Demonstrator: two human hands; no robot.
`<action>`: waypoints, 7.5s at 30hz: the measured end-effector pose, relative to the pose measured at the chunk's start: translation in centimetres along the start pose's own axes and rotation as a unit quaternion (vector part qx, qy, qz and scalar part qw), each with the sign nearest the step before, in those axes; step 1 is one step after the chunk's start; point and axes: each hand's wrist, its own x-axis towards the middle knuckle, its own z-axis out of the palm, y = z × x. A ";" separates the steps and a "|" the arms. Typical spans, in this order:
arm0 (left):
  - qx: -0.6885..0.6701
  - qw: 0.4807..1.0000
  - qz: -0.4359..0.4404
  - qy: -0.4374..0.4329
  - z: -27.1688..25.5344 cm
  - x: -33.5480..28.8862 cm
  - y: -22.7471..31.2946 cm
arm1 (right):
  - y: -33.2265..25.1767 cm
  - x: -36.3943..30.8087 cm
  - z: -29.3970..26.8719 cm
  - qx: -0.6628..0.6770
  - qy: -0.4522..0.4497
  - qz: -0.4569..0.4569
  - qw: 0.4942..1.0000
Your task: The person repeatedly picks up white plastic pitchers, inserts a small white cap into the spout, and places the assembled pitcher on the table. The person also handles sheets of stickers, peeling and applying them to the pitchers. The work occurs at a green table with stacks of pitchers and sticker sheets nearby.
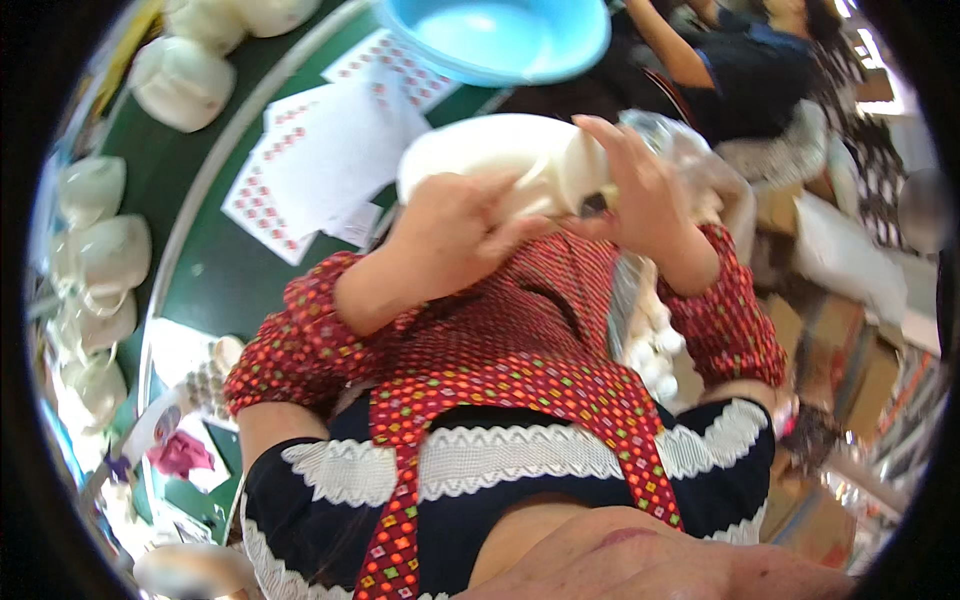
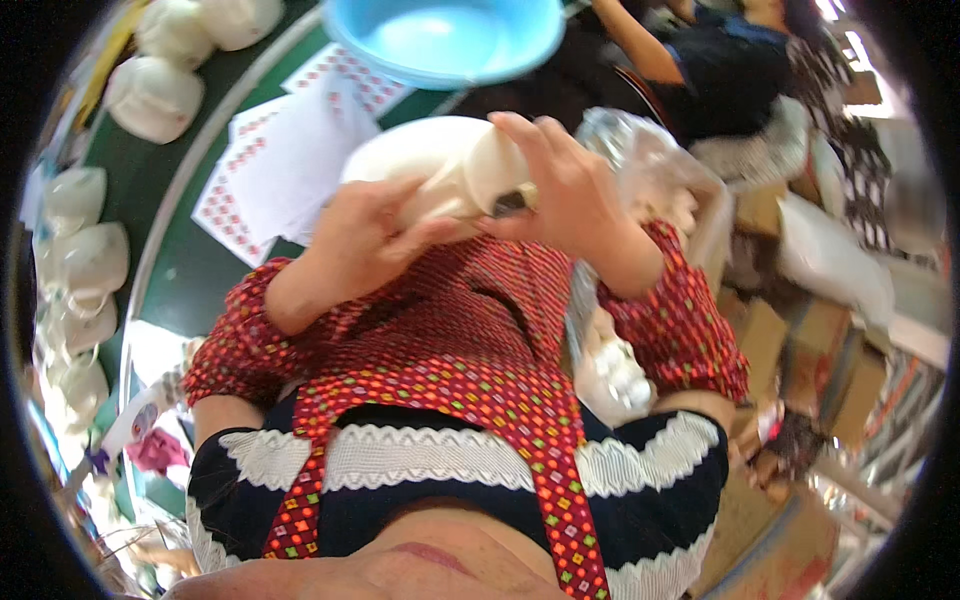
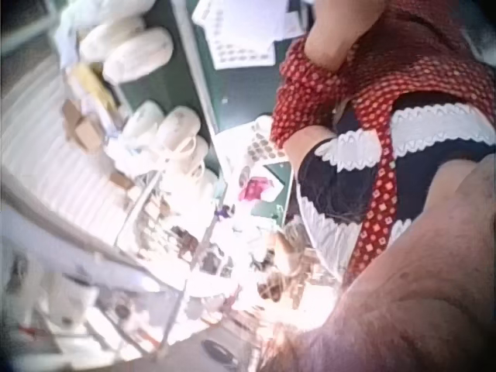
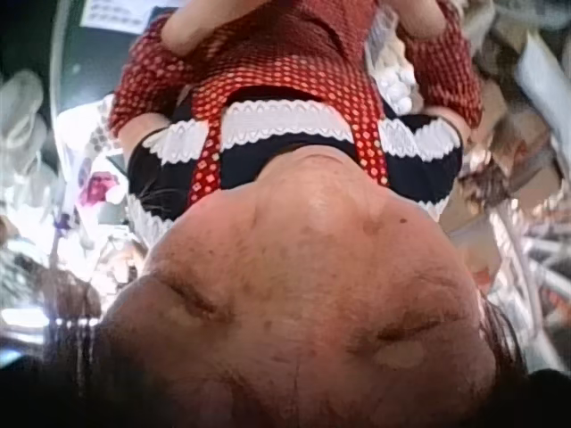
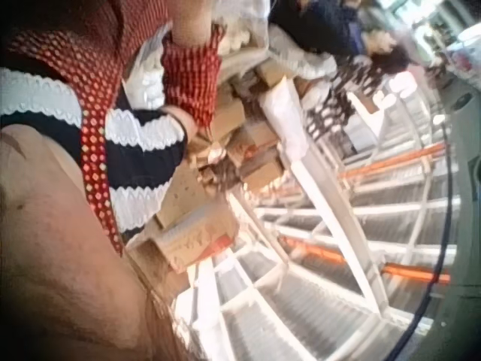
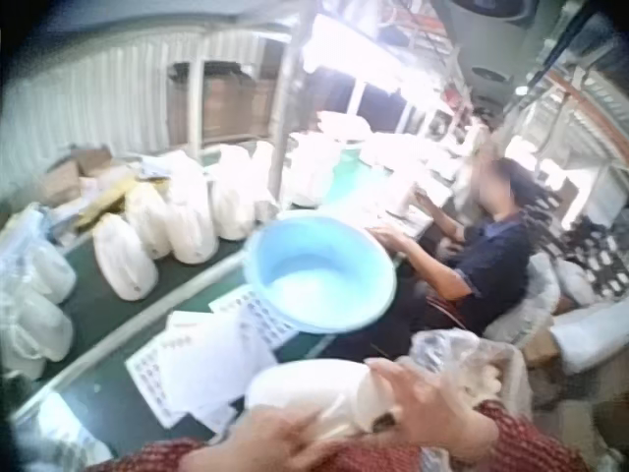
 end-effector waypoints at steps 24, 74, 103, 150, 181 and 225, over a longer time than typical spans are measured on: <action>-0.134 0.947 -0.193 0.217 -9.4 -10.7 -0.2 | -11.4 12.2 2.2 0.075 0.024 -0.025 0.997; 0.285 0.944 -0.105 0.128 -7.9 -7.0 -23.0 | -5.1 21.9 28.7 0.114 -0.054 0.101 0.987; 0.339 0.494 -0.333 0.728 -32.1 -27.0 -28.6 | -5.8 11.0 15.7 0.323 -0.033 0.228 0.918; -0.553 0.772 -0.214 0.228 0.1 1.3 -3.0 | -6.4 1.9 10.1 0.106 -0.026 0.191 0.975; -0.086 0.985 -0.142 0.051 -3.8 -4.5 -2.7 | 13.4 -44.9 21.2 -0.062 -0.068 0.668 0.739; 0.112 0.989 0.067 0.065 3.5 -1.1 -0.9 | -2.8 -3.8 -0.8 0.167 -0.103 0.187 0.963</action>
